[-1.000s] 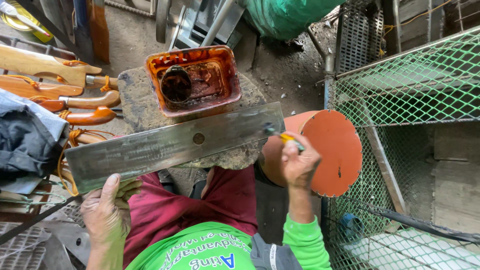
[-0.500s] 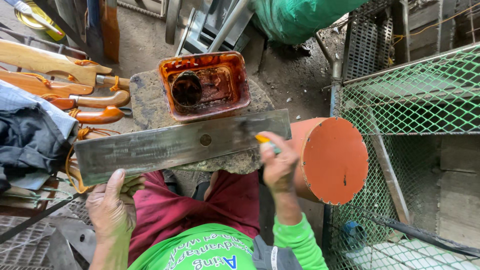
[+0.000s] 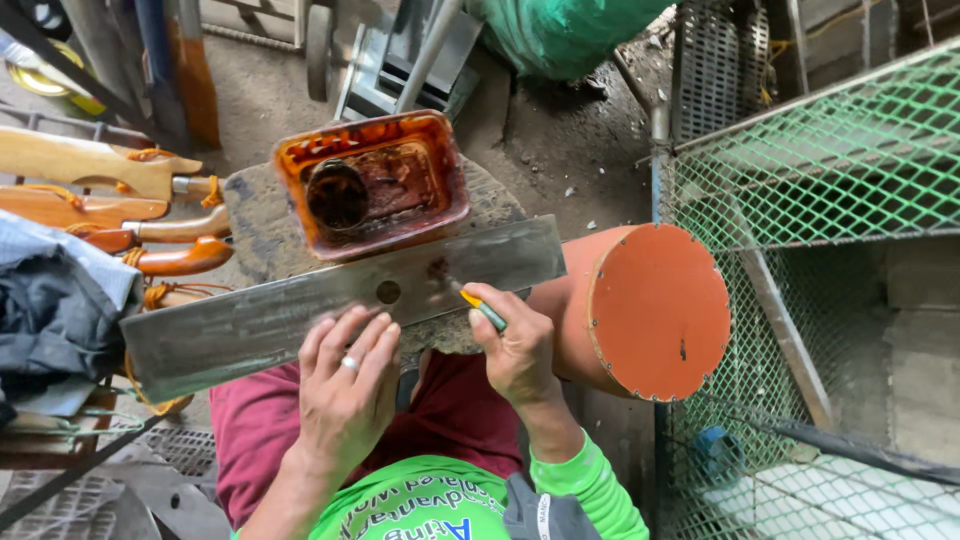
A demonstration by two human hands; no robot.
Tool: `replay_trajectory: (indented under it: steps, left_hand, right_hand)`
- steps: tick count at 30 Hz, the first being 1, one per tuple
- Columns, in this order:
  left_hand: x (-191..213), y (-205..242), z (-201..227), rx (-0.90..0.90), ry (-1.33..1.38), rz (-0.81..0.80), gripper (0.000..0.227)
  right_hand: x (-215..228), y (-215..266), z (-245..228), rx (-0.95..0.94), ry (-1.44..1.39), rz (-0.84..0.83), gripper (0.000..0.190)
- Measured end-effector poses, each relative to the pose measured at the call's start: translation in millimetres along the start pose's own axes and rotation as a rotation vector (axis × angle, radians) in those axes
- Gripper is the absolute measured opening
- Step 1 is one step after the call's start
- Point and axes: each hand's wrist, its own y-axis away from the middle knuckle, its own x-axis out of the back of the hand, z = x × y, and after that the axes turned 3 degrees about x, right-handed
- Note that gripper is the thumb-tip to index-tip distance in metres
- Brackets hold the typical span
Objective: The person applies a dark reddish-brown substance to a flat metal blade using a small brush. They repeatedly dip the brush into a plastic container and spread the substance across the blade's surface while seated.
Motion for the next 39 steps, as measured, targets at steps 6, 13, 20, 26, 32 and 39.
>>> replay_trajectory:
  steps: [6,13,20,26,32,39]
  left_hand:
    - [-25,-6,-3,-0.007,-0.118,-0.031,0.037]
    - [-37,9,-12,-0.004,-0.149,-0.076,0.045]
    - [-47,14,-18,-0.025,-0.122,-0.008,0.039]
    - [-47,16,-16,-0.007,-0.131,-0.019,0.037]
    - [-49,15,-17,-0.018,-0.151,-0.008,0.034]
    - [-51,16,-16,-0.003,-0.154,-0.002,0.032]
  right_hand:
    - [39,-22,18,-0.367,0.124,0.145,0.024]
    - [-13,-13,-9,-0.008,0.048,-0.038,0.025]
    - [29,-38,8,-0.107,0.126,0.102,0.024]
    - [-4,-27,-13,-0.034,0.039,-0.056,0.027]
    - [37,-21,35,-0.053,0.174,0.1,0.025]
    - [72,-26,57,-0.133,0.223,0.279,0.018]
